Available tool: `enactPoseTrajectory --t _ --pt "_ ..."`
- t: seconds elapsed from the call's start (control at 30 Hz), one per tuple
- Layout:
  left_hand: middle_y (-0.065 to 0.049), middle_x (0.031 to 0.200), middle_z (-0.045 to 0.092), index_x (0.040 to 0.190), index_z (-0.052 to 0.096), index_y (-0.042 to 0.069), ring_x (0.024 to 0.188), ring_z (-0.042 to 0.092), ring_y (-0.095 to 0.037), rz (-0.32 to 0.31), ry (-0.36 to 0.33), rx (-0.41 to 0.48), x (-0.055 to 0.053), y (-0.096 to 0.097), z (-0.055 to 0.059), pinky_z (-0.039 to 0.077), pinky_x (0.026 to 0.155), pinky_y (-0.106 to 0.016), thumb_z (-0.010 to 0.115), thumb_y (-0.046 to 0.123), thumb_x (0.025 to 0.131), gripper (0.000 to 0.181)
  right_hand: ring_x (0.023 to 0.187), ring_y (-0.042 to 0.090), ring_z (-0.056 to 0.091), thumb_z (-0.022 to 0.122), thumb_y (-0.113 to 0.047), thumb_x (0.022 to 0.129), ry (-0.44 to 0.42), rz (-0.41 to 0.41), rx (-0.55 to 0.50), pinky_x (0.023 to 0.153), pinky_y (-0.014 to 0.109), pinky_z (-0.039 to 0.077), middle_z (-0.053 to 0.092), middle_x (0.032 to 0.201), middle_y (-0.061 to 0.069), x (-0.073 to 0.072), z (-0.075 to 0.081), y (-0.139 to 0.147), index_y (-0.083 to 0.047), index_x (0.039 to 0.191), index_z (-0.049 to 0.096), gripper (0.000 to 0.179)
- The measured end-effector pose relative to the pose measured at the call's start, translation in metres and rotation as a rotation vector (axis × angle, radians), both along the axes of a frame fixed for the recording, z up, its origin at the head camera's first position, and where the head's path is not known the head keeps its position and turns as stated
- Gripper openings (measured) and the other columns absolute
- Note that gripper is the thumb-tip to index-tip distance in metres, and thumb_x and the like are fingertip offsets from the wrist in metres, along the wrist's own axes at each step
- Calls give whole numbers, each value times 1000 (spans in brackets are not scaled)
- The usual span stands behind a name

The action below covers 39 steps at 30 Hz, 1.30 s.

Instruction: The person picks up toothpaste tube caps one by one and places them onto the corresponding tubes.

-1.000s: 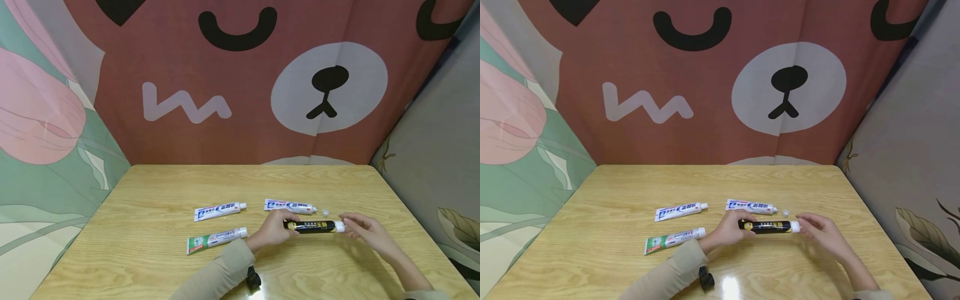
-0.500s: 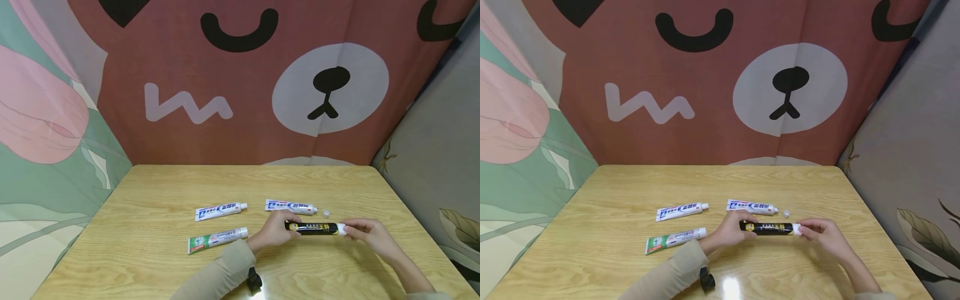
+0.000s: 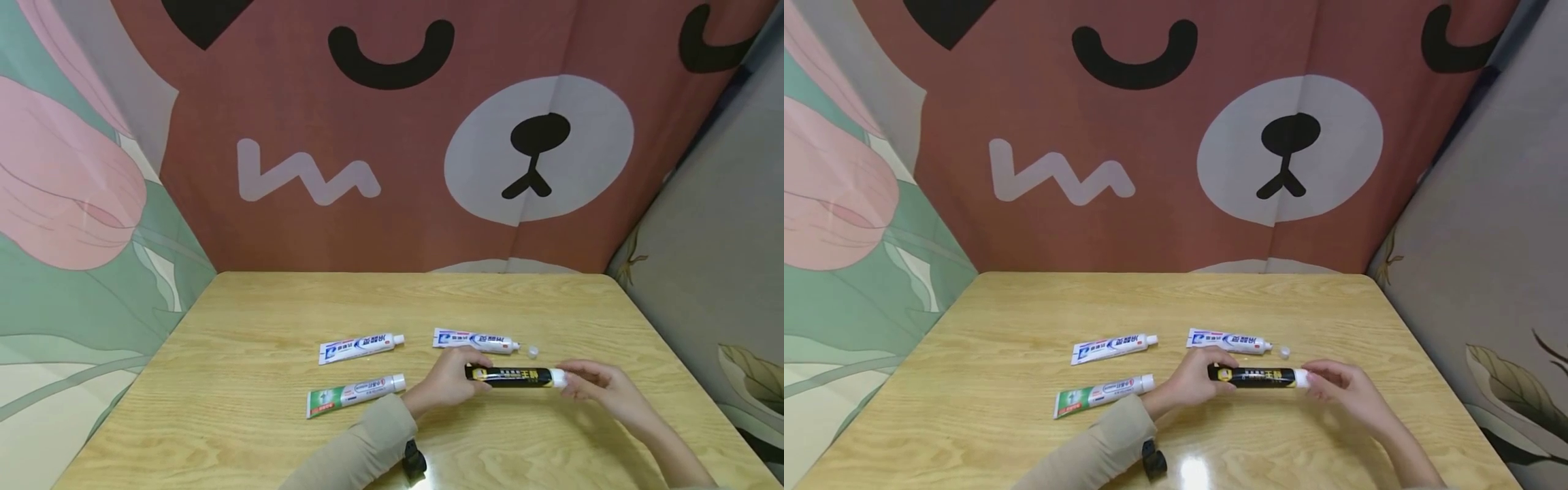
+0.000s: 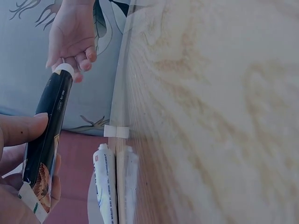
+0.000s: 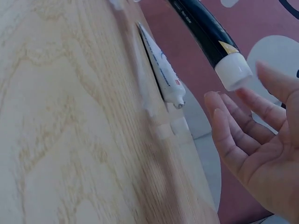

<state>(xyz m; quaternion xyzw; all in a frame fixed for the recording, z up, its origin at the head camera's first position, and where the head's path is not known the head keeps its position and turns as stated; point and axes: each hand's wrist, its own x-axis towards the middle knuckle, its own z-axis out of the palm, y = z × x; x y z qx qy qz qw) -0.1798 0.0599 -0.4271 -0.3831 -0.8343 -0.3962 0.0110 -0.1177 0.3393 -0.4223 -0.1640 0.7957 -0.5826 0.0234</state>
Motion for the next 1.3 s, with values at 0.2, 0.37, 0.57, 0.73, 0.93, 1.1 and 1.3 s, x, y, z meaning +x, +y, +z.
enactPoseTrajectory --t 0.2,0.37,0.57,0.73,0.93,1.1,1.3 --pt "3 98 65 99 69 8 94 56 -4 -1 1 1 0 0 0 41 83 -17 77 12 71 29 85 13 63 54 6 87 -5 22 -42 68 30 52 64 98 -5 1 -3 1 0 113 59 28" --pt "3 98 65 99 69 8 94 56 -4 -5 17 1 1 0 1 40 83 -16 77 12 71 29 77 12 63 55 3 87 7 -39 3 66 30 52 66 88 -3 0 -3 -4 7 102 62 16" --pt "4 99 64 100 68 8 94 55 -3 -2 11 3 3 1 3 39 83 -16 76 13 73 29 65 12 56 49 -5 93 -8 -97 84 58 30 48 62 73 3 0 0 -6 10 90 61 20" --pt "4 99 65 99 68 8 94 55 -3 -13 44 -6 3 2 3 39 84 -15 77 13 72 29 65 11 57 45 -6 95 -25 -66 113 58 29 49 62 73 2 -2 1 -3 13 91 60 25" --pt "3 99 64 100 68 8 95 55 -3 -26 44 6 2 0 2 39 84 -15 77 13 72 29 73 11 61 44 -4 95 27 -79 144 61 28 49 64 85 -2 3 1 2 17 110 52 27" --pt "3 99 64 101 68 8 95 55 -3 -28 20 23 2 -1 3 39 83 -15 76 12 73 29 82 10 62 56 1 87 47 -76 95 66 29 51 62 98 -12 6 2 2 11 112 53 27" --pt "3 100 64 101 68 8 96 55 -3 -30 24 25 3 -2 4 39 84 -15 76 13 74 29 72 11 60 54 1 89 53 -89 117 63 28 50 64 83 -2 2 2 -2 6 98 61 13"
